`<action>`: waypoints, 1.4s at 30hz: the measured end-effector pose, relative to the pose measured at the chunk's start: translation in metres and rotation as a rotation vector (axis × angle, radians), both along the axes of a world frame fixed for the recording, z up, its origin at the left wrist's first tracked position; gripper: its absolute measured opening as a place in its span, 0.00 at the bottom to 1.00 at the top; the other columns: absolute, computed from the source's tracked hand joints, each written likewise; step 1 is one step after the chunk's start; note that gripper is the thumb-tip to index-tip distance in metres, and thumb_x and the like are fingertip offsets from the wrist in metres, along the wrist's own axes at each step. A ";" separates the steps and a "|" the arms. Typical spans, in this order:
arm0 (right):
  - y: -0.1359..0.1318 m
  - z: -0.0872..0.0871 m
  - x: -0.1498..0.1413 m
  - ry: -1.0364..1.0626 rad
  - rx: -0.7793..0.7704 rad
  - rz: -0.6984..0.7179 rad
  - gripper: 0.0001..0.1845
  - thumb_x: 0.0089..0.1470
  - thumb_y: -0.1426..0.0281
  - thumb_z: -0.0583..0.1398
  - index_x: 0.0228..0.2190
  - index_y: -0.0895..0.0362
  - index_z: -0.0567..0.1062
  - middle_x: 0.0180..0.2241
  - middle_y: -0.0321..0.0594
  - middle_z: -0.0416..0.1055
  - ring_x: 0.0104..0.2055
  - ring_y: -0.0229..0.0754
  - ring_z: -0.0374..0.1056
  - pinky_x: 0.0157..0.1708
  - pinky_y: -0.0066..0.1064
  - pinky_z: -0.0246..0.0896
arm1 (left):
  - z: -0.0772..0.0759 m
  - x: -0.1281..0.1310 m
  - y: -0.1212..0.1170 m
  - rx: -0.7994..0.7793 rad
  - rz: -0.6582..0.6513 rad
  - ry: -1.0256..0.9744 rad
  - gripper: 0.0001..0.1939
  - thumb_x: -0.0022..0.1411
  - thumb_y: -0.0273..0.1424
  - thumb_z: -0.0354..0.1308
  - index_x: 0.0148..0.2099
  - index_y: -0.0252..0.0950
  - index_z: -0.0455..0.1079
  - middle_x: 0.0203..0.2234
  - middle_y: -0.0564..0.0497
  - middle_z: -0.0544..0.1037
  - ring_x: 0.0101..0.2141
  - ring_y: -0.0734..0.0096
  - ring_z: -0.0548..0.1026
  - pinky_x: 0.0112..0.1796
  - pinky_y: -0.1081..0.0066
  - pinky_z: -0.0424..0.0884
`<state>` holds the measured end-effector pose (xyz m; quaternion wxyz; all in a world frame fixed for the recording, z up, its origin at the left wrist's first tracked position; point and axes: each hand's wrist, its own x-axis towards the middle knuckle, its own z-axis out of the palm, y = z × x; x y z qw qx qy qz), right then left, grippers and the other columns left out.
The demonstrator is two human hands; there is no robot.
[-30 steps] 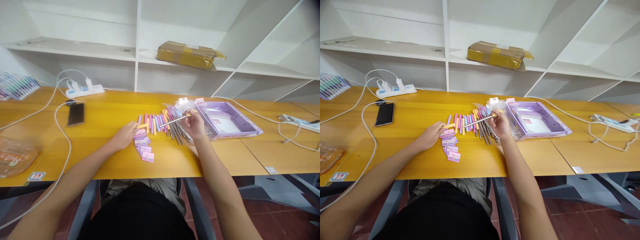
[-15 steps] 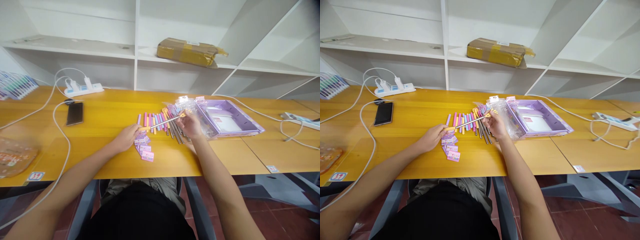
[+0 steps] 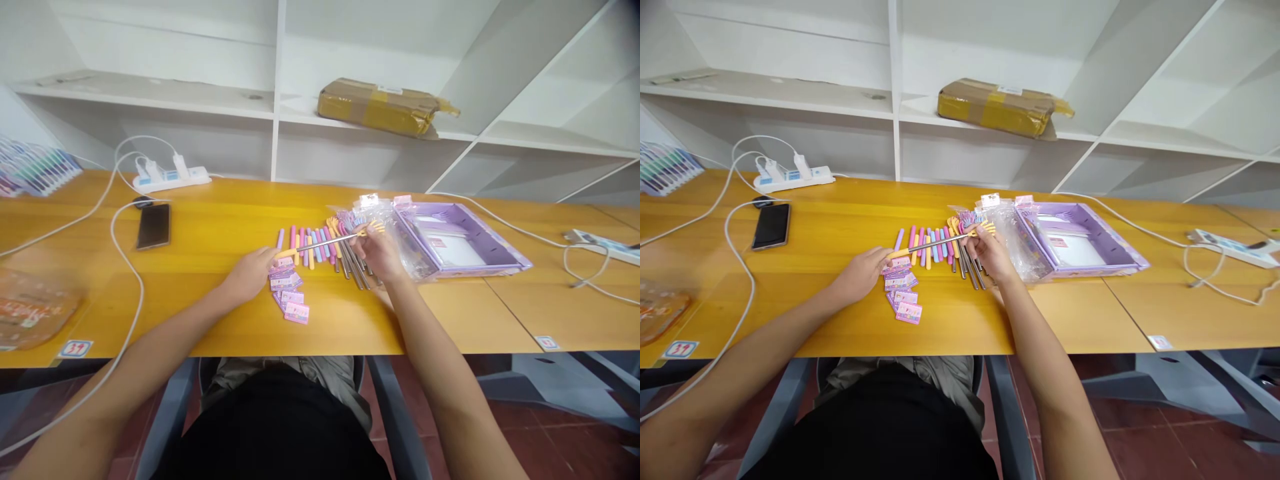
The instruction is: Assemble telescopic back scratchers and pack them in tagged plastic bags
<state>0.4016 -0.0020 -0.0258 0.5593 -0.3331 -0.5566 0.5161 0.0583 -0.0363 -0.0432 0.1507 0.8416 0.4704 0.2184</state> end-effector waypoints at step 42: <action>-0.004 -0.011 -0.013 0.005 -0.047 0.122 0.22 0.59 0.46 0.68 0.37 0.52 0.81 0.29 0.36 0.77 0.20 0.36 0.63 0.23 0.33 0.69 | -0.005 0.002 -0.007 -0.011 -0.158 -0.122 0.17 0.78 0.28 0.47 0.57 0.39 0.75 0.45 0.45 0.82 0.43 0.63 0.80 0.45 0.67 0.76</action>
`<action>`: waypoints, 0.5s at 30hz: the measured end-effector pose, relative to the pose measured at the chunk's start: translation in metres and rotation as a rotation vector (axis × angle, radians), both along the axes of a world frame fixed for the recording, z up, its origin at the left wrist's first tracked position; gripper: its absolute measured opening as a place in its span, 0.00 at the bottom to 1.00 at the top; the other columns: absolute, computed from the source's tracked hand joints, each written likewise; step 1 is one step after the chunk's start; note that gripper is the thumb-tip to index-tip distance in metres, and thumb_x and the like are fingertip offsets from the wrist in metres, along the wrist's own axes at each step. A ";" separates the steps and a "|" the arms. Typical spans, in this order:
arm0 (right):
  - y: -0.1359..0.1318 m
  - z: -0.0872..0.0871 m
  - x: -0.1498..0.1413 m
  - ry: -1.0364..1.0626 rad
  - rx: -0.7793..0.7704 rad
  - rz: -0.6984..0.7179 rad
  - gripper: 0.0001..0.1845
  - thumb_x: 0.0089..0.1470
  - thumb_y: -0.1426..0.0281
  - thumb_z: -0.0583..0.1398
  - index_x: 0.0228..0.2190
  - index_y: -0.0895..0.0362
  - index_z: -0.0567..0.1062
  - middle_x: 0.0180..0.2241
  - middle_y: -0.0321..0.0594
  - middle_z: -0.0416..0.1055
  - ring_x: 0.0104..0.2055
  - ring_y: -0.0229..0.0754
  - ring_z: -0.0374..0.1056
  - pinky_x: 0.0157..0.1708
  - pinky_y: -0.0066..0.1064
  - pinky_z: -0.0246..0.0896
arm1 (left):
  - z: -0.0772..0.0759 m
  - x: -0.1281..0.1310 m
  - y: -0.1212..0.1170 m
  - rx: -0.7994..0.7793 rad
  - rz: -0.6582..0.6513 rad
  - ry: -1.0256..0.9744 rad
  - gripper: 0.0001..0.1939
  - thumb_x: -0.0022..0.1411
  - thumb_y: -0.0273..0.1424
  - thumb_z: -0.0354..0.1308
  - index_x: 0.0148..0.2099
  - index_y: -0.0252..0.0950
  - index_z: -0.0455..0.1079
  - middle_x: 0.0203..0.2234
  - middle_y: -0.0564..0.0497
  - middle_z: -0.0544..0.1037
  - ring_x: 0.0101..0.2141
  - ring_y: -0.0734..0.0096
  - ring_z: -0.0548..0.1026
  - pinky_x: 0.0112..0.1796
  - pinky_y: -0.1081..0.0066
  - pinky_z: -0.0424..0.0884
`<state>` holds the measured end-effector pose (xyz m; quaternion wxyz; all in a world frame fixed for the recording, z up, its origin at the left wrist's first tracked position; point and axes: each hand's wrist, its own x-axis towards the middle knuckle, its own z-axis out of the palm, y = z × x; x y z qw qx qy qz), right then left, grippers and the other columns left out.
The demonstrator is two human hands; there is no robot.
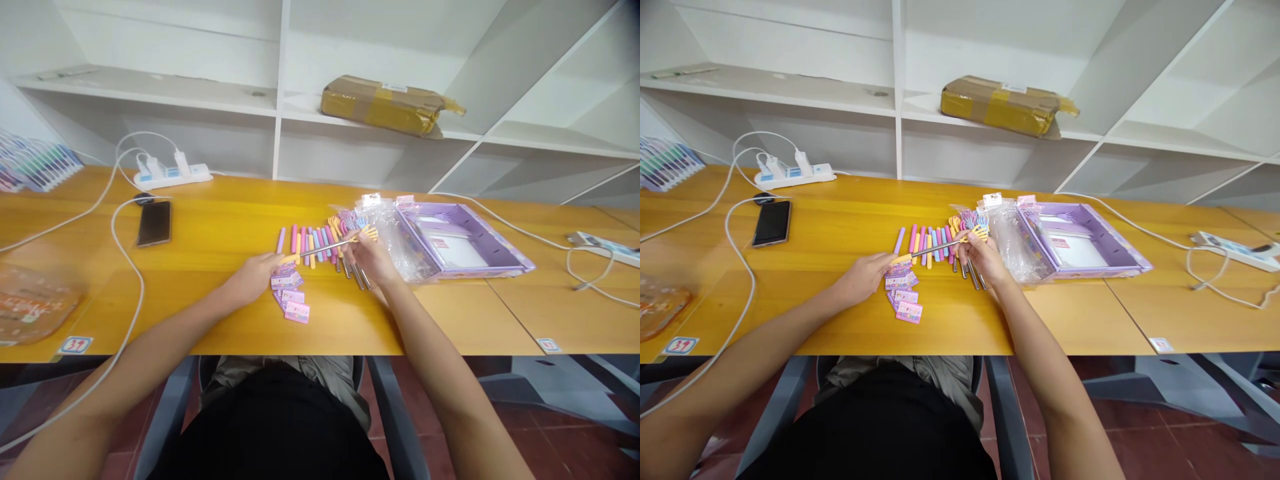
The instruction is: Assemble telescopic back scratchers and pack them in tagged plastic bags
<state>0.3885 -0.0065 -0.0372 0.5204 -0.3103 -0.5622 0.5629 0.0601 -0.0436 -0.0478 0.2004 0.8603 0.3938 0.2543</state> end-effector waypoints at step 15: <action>0.001 -0.011 -0.012 -0.040 -0.005 0.058 0.24 0.60 0.44 0.67 0.36 0.54 0.80 0.28 0.39 0.78 0.23 0.40 0.70 0.24 0.33 0.68 | -0.003 0.002 -0.001 -0.027 -0.038 -0.035 0.24 0.78 0.27 0.47 0.69 0.44 0.71 0.51 0.46 0.83 0.47 0.64 0.81 0.51 0.65 0.76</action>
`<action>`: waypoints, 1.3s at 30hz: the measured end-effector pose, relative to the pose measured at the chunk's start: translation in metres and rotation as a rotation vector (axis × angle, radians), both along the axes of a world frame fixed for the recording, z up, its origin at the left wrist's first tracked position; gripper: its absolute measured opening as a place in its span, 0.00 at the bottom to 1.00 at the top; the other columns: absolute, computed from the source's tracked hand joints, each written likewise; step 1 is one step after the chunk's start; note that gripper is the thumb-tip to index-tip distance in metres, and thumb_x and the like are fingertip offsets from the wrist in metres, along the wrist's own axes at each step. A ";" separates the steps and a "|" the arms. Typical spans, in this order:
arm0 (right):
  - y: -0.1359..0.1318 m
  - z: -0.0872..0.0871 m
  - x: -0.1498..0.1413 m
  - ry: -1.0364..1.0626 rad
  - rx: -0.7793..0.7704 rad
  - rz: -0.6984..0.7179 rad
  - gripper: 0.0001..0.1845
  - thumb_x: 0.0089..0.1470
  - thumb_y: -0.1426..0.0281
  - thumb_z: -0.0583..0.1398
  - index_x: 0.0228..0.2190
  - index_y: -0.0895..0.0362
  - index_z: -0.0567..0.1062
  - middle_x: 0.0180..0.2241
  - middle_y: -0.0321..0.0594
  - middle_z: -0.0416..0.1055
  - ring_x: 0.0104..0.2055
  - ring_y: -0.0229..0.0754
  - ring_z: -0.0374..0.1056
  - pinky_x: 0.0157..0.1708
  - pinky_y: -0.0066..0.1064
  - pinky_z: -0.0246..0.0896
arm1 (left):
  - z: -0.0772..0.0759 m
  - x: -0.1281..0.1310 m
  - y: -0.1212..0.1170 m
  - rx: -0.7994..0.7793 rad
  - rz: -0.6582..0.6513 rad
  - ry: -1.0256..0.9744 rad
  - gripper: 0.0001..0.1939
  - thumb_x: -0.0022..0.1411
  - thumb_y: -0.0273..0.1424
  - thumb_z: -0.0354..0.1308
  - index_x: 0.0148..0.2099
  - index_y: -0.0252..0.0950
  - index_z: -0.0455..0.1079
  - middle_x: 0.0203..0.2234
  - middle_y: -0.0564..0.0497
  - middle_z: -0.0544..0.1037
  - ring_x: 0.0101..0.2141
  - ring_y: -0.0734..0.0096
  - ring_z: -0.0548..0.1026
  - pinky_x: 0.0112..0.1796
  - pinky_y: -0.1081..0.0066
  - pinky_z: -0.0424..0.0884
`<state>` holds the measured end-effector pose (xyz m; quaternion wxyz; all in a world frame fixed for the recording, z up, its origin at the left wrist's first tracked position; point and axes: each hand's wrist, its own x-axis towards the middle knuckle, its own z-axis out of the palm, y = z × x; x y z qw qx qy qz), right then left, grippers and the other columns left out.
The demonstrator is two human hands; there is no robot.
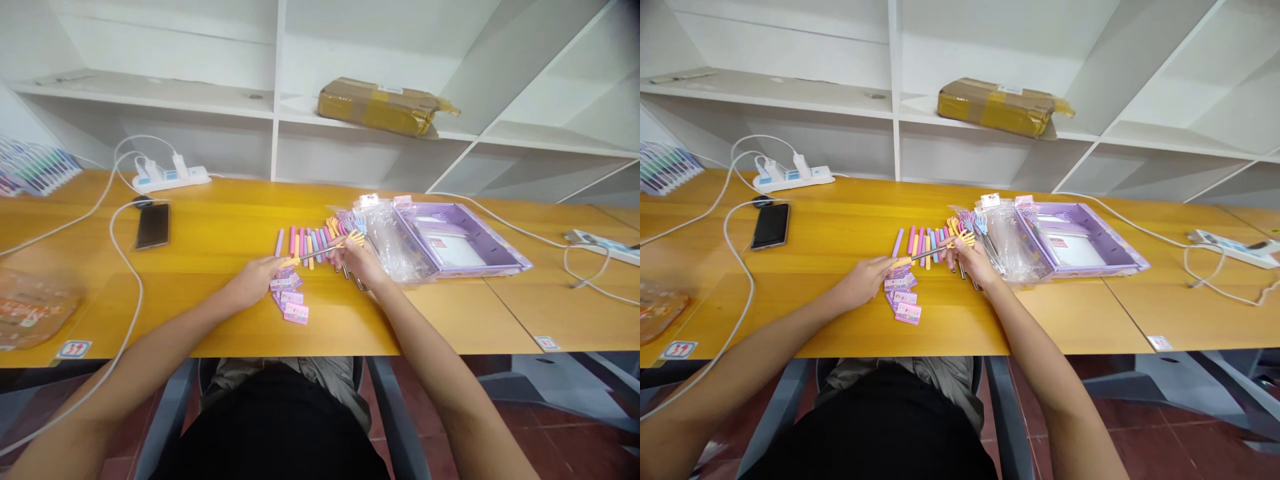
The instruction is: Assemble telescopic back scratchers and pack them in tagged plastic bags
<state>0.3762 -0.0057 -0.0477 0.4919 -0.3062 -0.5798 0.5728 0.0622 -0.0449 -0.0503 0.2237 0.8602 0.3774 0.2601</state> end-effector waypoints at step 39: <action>-0.016 -0.007 -0.020 -0.323 0.254 -0.241 0.25 0.71 0.42 0.54 0.36 0.51 0.65 0.22 0.29 0.67 0.20 0.37 0.59 0.23 0.30 0.54 | -0.007 0.005 -0.003 0.062 0.021 0.079 0.23 0.79 0.28 0.45 0.68 0.37 0.72 0.63 0.44 0.79 0.59 0.60 0.80 0.62 0.59 0.75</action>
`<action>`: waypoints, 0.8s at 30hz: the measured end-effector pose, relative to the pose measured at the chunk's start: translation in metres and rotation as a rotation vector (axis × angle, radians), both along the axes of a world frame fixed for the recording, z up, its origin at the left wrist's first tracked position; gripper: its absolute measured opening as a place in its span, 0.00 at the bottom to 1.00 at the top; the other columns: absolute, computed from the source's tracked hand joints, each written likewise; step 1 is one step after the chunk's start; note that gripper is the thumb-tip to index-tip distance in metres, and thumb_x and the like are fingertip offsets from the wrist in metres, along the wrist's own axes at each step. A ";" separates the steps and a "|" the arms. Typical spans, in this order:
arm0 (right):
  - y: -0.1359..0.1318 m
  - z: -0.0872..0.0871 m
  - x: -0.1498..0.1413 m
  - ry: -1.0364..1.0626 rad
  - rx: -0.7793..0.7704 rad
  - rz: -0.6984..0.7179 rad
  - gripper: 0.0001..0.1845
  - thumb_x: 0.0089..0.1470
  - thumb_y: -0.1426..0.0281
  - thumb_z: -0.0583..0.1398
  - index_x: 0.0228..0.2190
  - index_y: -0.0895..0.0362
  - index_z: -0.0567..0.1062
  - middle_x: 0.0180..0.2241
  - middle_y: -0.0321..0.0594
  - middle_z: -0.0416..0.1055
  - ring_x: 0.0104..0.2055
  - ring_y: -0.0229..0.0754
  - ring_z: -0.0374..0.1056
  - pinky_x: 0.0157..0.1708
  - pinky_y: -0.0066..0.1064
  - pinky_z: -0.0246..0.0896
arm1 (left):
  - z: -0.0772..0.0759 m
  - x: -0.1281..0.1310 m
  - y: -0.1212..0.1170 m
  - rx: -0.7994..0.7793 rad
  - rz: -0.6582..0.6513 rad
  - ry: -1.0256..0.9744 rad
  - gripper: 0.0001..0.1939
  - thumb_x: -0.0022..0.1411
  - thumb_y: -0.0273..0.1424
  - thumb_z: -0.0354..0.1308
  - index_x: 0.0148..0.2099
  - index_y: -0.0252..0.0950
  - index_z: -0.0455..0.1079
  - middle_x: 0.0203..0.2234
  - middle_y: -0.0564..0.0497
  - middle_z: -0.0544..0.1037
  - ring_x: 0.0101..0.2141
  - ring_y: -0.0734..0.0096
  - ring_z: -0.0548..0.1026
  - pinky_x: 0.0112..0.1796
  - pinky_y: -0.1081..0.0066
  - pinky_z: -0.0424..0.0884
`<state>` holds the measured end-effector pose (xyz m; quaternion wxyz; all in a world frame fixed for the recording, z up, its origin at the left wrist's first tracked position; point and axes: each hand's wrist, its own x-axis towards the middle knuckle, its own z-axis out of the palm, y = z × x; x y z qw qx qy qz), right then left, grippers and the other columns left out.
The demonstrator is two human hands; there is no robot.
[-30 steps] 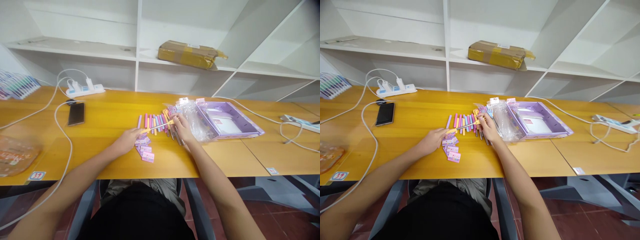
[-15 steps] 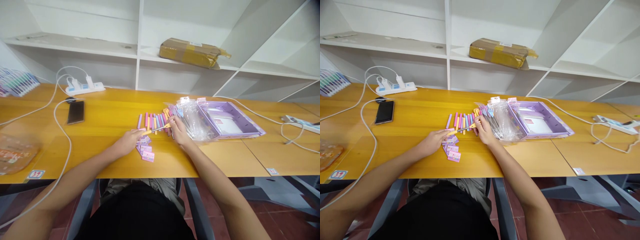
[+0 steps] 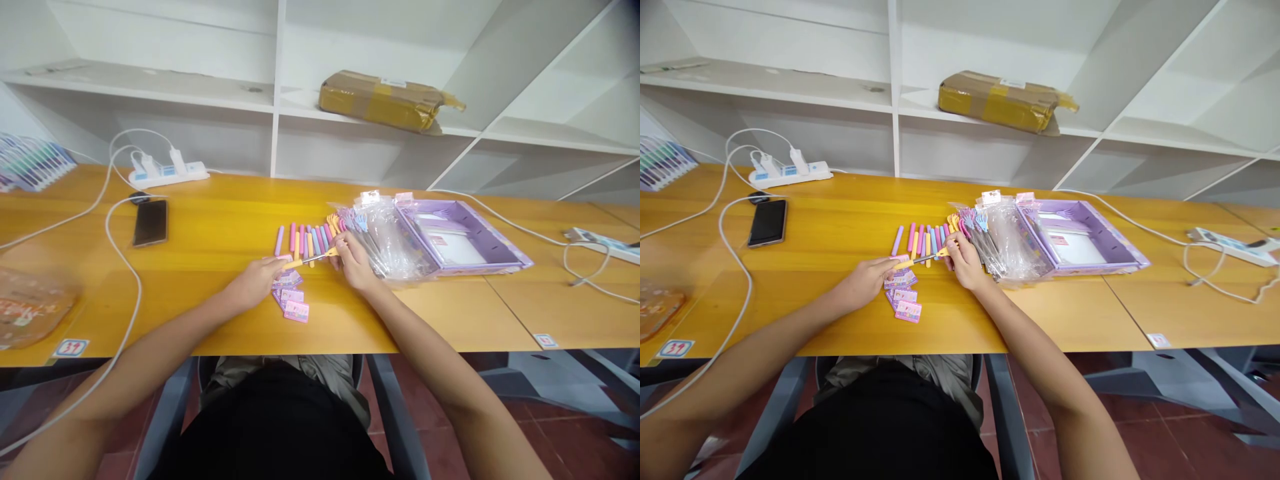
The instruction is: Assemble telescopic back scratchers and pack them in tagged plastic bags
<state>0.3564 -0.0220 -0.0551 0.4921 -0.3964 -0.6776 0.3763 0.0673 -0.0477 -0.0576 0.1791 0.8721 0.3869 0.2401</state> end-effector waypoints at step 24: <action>-0.025 0.067 0.019 -1.269 0.432 -0.215 0.24 0.76 0.53 0.51 0.56 0.59 0.72 0.48 0.52 0.79 0.37 0.48 0.76 0.30 0.32 0.50 | 0.070 -0.017 -0.005 -0.397 0.040 0.057 0.20 0.80 0.42 0.41 0.47 0.39 0.70 0.26 0.55 0.73 0.27 0.67 0.73 0.32 0.68 0.69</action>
